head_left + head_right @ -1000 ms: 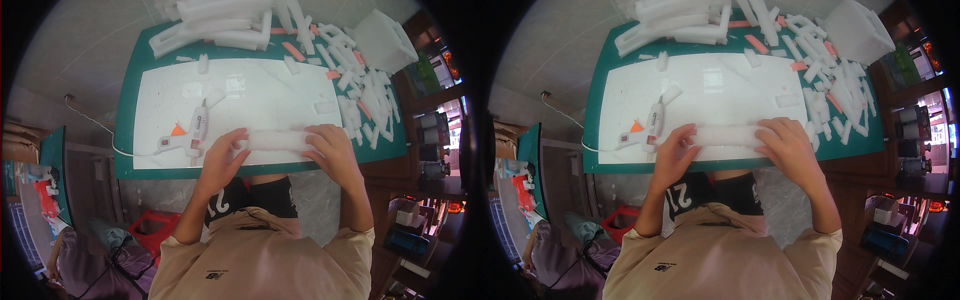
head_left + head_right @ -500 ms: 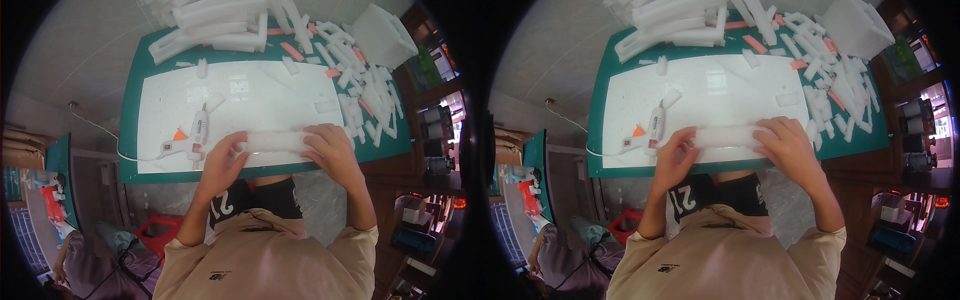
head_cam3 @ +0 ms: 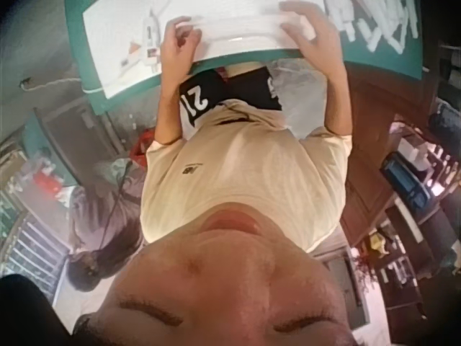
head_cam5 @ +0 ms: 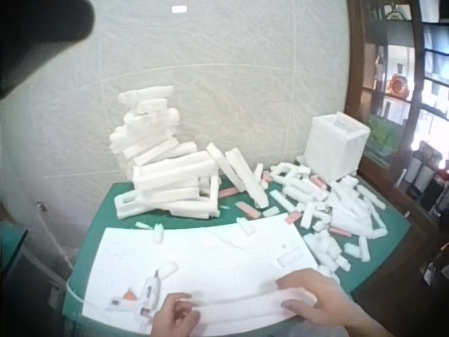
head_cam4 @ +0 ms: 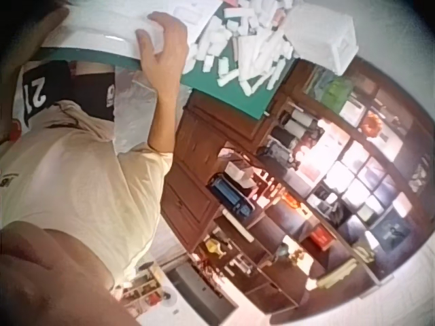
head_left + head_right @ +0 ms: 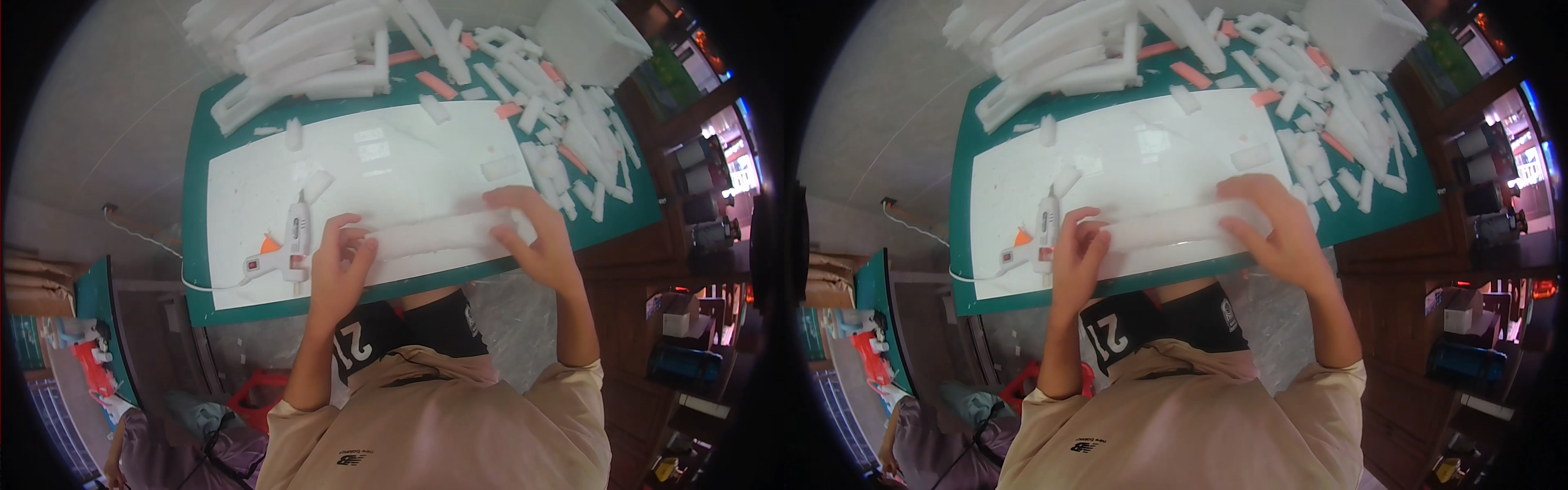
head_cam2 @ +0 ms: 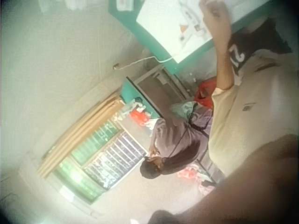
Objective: Using a hot glue gun to assemble various pieces of white and pink foam into a larger structure.
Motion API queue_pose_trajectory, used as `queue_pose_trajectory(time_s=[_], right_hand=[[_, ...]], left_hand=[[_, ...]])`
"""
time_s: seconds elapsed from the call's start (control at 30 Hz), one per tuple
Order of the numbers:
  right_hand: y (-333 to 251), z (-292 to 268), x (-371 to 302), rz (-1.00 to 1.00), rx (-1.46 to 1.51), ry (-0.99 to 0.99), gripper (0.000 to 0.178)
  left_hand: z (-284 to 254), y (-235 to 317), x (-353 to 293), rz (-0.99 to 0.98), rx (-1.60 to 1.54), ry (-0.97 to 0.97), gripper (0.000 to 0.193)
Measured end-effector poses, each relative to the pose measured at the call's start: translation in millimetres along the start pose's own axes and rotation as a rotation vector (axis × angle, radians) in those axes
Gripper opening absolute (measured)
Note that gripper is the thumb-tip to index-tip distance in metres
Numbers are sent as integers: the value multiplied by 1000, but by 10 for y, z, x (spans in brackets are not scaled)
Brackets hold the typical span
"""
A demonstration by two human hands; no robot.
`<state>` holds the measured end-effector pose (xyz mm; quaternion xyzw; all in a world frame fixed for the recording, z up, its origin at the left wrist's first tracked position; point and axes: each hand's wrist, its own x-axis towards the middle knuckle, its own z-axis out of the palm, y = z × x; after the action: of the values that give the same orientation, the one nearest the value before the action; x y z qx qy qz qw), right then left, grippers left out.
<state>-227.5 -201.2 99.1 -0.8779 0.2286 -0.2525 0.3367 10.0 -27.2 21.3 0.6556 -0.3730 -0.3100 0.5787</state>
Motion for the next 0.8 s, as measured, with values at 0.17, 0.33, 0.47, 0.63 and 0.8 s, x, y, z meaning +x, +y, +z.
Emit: queue_pose_trajectory(time_s=[0.17, 0.33, 0.47, 0.63, 0.8], right_hand=[[465, -11, -71, 301, 462, 85, 27], [495, 42, -108, 375, 620, -102, 35], [561, 97, -120, 426, 655, -105, 37], [576, 124, -110, 439, 682, -125, 39], [569, 113, -139, 471, 715, -119, 38]], left_hand=[[8, -9, 30, 3, 12, -23, 35], [14, 43, 39, 6, 57, 5, 33], [20, 67, 49, -4, 58, 11, 33], [4, 45, 52, -19, 63, 19, 33], [41, 119, 34, -61, 54, 24, 30]])
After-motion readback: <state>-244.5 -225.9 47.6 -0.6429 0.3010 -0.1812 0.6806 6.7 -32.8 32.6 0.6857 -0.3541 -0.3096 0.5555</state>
